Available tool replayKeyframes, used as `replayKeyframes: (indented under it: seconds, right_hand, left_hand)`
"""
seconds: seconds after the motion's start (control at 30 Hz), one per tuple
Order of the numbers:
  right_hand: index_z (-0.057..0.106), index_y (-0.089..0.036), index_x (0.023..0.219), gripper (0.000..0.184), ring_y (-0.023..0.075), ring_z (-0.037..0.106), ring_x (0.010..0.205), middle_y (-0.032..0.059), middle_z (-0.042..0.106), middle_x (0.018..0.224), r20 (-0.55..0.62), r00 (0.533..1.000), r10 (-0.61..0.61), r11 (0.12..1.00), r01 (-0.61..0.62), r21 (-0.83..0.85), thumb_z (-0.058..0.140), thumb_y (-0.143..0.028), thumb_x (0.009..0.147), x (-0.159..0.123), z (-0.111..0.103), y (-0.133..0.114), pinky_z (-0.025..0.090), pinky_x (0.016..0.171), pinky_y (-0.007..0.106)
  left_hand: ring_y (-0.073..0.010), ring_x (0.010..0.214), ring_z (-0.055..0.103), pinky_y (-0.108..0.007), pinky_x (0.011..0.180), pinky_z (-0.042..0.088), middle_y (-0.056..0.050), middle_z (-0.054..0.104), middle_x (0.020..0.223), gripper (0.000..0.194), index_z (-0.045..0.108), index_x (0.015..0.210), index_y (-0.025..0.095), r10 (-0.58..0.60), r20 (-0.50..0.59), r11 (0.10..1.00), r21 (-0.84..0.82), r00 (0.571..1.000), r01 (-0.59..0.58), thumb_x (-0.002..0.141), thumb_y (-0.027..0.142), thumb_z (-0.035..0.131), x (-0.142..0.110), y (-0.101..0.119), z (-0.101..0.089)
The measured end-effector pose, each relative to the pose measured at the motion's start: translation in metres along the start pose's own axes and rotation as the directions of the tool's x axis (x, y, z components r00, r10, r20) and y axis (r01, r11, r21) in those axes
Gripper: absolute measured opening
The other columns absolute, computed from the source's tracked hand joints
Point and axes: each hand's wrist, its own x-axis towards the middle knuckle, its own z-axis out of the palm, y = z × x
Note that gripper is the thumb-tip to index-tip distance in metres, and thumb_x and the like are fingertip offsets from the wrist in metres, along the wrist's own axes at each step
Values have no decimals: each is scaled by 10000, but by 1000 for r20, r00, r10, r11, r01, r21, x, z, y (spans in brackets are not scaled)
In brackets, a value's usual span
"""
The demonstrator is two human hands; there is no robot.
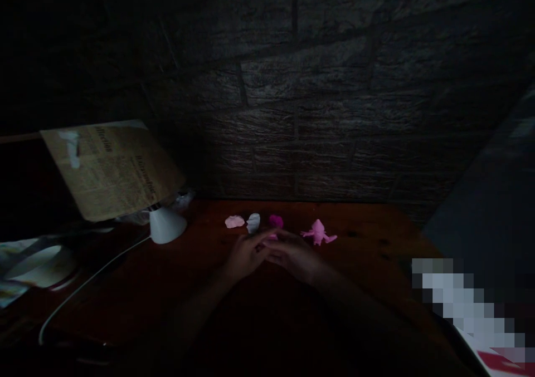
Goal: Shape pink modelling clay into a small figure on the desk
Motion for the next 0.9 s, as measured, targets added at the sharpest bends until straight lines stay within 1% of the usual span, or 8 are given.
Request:
replayKeyframes:
  seconds: [0.07,0.27,0.43,0.53,0.6,0.67,0.73,0.9]
  right_hand:
    - [744,-206,966,413,162,718,905,17,766,933,41,999,13,1000,-13,2,933,-331,619,-2,-2,-2,517,922,349]
    - [759,-212,979,401,182,716,951,37,772,967,38,999,29,996,-26,-91,934,-312,632,-10,-6,-6,504,962,390]
    - [786,-200,925,419,186,703,827,44,762,877,-112,992,-65,968,35,-249,931,-431,606,-20,-4,-2,525,836,362]
    - [803,-203,906,402,210,704,830,37,766,843,-149,975,-164,915,94,-393,915,-461,618,-24,0,2,516,881,396]
    - [805,-205,912,375,227,713,873,41,772,863,-121,972,-203,890,131,-437,896,-459,652,-26,1,4,505,923,411]
    - [802,-208,956,385,234,718,921,56,778,940,-88,976,-198,900,145,-411,886,-456,674,-27,1,5,507,936,416]
    - [796,-210,975,423,224,718,930,70,774,997,-89,981,-171,932,132,-339,892,-479,663,-28,-1,5,522,912,407]
    - [789,-235,974,458,179,723,896,50,774,998,-134,986,-99,987,79,-143,925,-478,610,-28,-10,-2,527,926,396]
  left_hand:
    - [-184,1002,757,-280,866,610,-78,763,1197,462,680,1295,224,45,4,999,-6,999,-45,868,70,591,-1,0,0]
    - [-151,903,752,-237,807,602,-55,774,1166,486,646,1344,235,51,106,983,-180,993,-31,880,98,596,1,10,-4]
    - [-183,893,735,-290,813,601,-102,770,1155,600,532,1459,187,100,153,972,-226,983,-64,879,250,672,0,17,-8]
    - [-198,849,740,-316,797,610,-103,780,1122,617,581,1419,197,70,152,972,-232,986,-33,835,309,745,-2,15,-7]
    - [-214,923,747,-327,845,606,-105,770,1165,578,635,1364,207,67,135,965,-260,989,-30,812,311,772,-2,13,-5]
    - [-217,992,742,-330,885,594,-92,757,1212,522,654,1340,234,59,142,968,-249,988,-22,828,270,752,-1,11,-4]
    - [-201,928,748,-322,865,596,-85,767,1186,510,652,1343,242,28,131,980,-197,991,-2,839,219,726,0,9,-3]
    - [-184,777,733,-304,797,609,-76,805,1016,545,608,1394,229,-48,81,998,-25,996,50,862,271,720,1,10,0]
